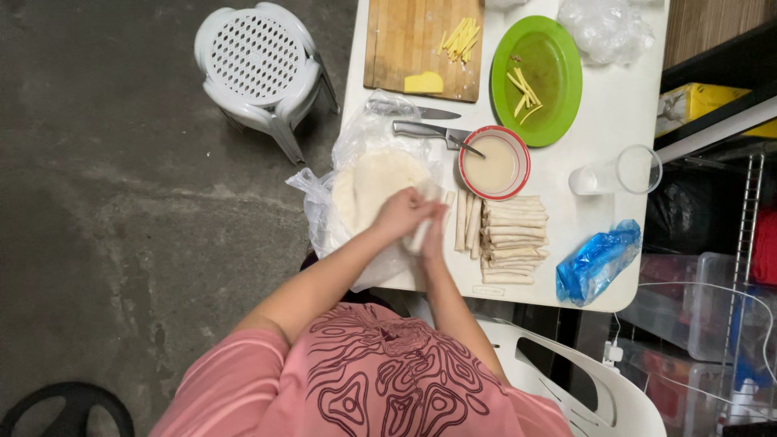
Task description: The person arranges white dough sticks one at a time in rows on a sheet of plastic wrap on a table, pressing and aligning them into a neat stack, and occasionally adjusts the plastic wrap and repositions pieces. They briefly handle a blue plastic bag and continue stacking the dough sticks.
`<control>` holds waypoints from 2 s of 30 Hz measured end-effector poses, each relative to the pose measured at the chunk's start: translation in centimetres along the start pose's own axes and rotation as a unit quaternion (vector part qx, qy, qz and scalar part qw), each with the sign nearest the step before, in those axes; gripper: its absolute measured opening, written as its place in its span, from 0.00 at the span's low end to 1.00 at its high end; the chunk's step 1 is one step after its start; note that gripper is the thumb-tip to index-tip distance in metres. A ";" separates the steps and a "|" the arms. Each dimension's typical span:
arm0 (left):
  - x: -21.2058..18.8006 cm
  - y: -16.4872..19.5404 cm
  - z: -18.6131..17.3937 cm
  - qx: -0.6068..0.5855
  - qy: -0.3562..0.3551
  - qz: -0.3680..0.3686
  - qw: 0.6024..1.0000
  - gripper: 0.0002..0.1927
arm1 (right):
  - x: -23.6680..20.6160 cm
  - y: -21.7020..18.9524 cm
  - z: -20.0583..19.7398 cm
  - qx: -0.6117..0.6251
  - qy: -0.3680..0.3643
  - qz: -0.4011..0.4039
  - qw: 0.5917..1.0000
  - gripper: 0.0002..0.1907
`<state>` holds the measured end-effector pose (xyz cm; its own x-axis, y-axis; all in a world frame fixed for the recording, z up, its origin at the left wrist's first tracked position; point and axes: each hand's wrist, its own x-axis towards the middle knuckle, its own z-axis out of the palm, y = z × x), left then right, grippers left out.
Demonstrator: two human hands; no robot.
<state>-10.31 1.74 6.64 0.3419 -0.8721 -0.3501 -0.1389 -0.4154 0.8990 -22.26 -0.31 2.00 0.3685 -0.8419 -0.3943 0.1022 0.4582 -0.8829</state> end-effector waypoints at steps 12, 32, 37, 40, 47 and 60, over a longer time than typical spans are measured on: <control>-4.9 7.4 2.3 0.063 -0.110 0.256 0.958 0.28 | -2.6 -4.1 -5.0 0.524 -0.082 -0.054 0.846 0.40; -3.1 -6.1 -40.8 -0.549 -0.309 -0.190 0.753 0.32 | -4.2 -5.3 35.6 0.477 -0.158 0.080 0.861 0.45; -4.1 -6.6 -47.2 -0.573 -0.291 -0.182 0.744 0.31 | -3.8 -4.7 41.5 0.441 -0.189 0.082 0.874 0.47; -4.6 -7.2 -49.3 -0.583 -0.280 -0.155 0.746 0.30 | -2.7 -3.7 42.9 0.419 -0.211 0.097 0.878 0.47; -4.4 -8.8 -52.9 -0.555 -0.246 -0.150 0.780 0.31 | 1.0 0.1 43.4 0.314 -0.206 0.140 0.916 0.34; 3.5 -6.7 -54.1 -0.465 -0.251 -0.155 0.834 0.30 | 7.3 -0.5 42.7 0.270 -0.174 0.139 0.937 0.32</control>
<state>42.15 15.43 13.66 -0.2386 -0.8552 -0.4602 0.7457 -0.4649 0.4773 19.86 5.49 10.47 0.7190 -0.5680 -0.4005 0.3759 0.8025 -0.4633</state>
